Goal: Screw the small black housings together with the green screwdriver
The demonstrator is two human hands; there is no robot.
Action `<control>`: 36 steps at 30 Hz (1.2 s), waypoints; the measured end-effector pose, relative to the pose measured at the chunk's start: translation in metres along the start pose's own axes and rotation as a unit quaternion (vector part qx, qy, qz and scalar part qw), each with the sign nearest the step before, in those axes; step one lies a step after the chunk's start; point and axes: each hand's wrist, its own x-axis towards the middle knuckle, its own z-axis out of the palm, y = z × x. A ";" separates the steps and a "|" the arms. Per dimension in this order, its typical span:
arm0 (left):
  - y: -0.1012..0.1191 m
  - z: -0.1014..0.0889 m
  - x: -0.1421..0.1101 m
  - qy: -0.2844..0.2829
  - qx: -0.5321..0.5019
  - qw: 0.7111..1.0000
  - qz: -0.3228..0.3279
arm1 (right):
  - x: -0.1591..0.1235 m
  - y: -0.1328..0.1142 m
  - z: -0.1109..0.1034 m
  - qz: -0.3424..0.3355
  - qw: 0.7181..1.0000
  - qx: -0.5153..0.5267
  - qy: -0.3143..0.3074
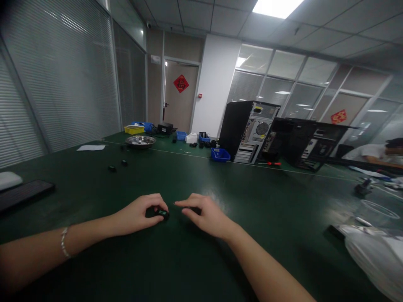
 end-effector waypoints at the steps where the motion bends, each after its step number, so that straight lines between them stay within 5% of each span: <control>1: 0.000 -0.001 -0.001 0.001 -0.002 1.000 0.000 | 0.000 0.000 0.002 -0.003 1.000 -0.006 -0.007; 36: 0.009 -0.001 -0.007 0.071 -0.038 0.996 -0.045 | 0.001 -0.029 0.015 0.004 0.986 -0.153 -0.066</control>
